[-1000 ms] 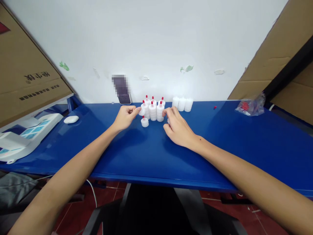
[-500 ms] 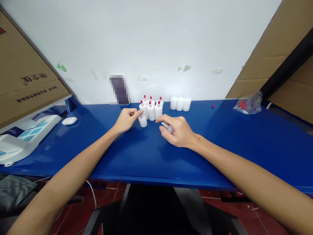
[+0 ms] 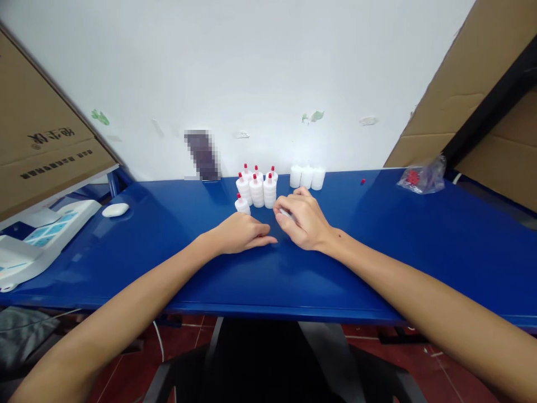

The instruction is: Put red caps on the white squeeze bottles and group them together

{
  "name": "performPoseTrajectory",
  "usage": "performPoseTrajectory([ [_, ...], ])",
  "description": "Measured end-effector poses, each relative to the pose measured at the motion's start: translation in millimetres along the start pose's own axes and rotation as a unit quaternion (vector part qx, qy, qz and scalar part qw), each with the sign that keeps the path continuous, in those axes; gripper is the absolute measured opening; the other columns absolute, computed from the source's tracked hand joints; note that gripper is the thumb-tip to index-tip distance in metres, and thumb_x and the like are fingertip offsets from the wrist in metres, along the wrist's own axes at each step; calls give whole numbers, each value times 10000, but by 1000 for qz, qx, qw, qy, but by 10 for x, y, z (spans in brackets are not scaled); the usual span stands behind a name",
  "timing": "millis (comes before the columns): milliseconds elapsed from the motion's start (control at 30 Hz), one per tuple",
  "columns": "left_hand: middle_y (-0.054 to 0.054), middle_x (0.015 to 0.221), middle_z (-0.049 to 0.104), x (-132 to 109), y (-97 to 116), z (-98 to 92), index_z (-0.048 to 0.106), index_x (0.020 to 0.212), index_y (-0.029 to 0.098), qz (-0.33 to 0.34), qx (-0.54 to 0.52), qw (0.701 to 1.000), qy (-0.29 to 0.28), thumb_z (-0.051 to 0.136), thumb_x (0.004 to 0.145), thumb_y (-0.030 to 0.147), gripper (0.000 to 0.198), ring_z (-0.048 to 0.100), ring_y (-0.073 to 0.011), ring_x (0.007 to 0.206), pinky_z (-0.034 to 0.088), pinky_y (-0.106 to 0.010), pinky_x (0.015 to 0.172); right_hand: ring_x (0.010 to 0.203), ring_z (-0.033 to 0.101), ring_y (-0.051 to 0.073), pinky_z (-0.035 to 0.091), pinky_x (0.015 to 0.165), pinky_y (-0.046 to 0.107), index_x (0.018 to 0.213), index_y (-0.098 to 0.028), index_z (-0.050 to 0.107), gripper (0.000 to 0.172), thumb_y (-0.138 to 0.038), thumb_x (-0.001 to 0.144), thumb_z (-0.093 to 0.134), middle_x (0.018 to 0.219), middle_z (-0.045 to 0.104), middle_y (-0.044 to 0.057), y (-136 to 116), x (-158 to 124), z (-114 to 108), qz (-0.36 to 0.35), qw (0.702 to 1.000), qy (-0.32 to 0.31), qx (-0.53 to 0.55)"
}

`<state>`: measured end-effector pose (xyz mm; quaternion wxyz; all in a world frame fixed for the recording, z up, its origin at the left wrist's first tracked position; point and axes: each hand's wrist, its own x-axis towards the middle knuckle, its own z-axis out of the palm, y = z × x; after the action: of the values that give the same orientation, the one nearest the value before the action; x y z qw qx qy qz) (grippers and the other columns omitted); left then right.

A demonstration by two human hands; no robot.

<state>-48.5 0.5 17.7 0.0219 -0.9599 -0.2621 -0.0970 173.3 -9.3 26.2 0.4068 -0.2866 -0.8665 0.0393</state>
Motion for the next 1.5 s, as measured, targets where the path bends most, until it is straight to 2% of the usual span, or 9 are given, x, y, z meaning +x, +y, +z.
performPoseTrajectory([
  [200,-6,629,615,11,11,30,587,771,171,2,6,1000,-16,471,1026,589,504,542,-133,522,212,-282,509,523,492,142,372,569,299,820,-221,520,205,-348,966,451,621,545,-33,24,-16,18,36,998,0,61],
  [400,-19,621,594,1,38,-29,569,732,169,5,0,1000,-26,521,973,636,528,496,-130,502,184,-292,505,542,498,153,373,579,300,842,-220,547,115,-198,893,446,642,573,-25,-7,10,45,81,997,15,13],
  [533,-24,614,587,-30,44,-89,532,667,180,-16,-3,999,-48,566,932,620,514,475,-134,497,176,-301,507,572,517,167,367,602,312,863,-214,579,129,-201,870,451,663,590,-17,5,12,51,100,995,10,-6],
  [633,1,555,530,-69,28,-161,508,639,189,-43,-37,996,-73,626,887,589,486,422,-124,465,193,-294,496,593,524,177,367,699,346,845,-214,594,137,-214,864,459,638,592,-19,12,14,51,108,993,5,-46],
  [733,26,516,471,-96,28,-223,486,641,196,-59,-78,991,-97,650,874,543,449,346,-113,439,209,-287,485,574,478,173,340,770,382,812,-212,603,144,-223,860,468,571,557,-32,16,23,53,110,991,-1,-80],
  [833,32,509,456,-104,44,-264,463,646,201,-73,-95,986,-115,640,882,515,431,309,-112,433,214,-287,482,566,442,169,338,750,374,797,-213,610,153,-242,856,472,570,556,-28,17,35,54,116,990,2,-79],
  [1100,45,610,538,-167,-50,-394,597,780,209,-119,-207,953,-185,760,779,520,351,460,-115,506,290,-260,489,580,518,187,384,652,339,769,-215,621,154,-282,818,492,607,595,-1,-14,62,27,120,991,28,-48],
  [1367,46,636,563,-146,-71,-384,622,810,193,-116,-238,949,-169,732,855,462,294,498,-101,533,341,-247,537,513,502,156,397,592,311,783,-206,640,173,-216,795,468,557,548,-30,-13,52,36,129,991,36,-4],
  [1500,52,606,535,-121,-45,-359,596,769,198,-123,-217,953,-174,734,849,544,381,473,-103,527,300,-250,520,482,489,135,384,556,294,793,-194,640,166,-210,795,475,563,536,-39,-26,45,36,119,992,34,7],
])
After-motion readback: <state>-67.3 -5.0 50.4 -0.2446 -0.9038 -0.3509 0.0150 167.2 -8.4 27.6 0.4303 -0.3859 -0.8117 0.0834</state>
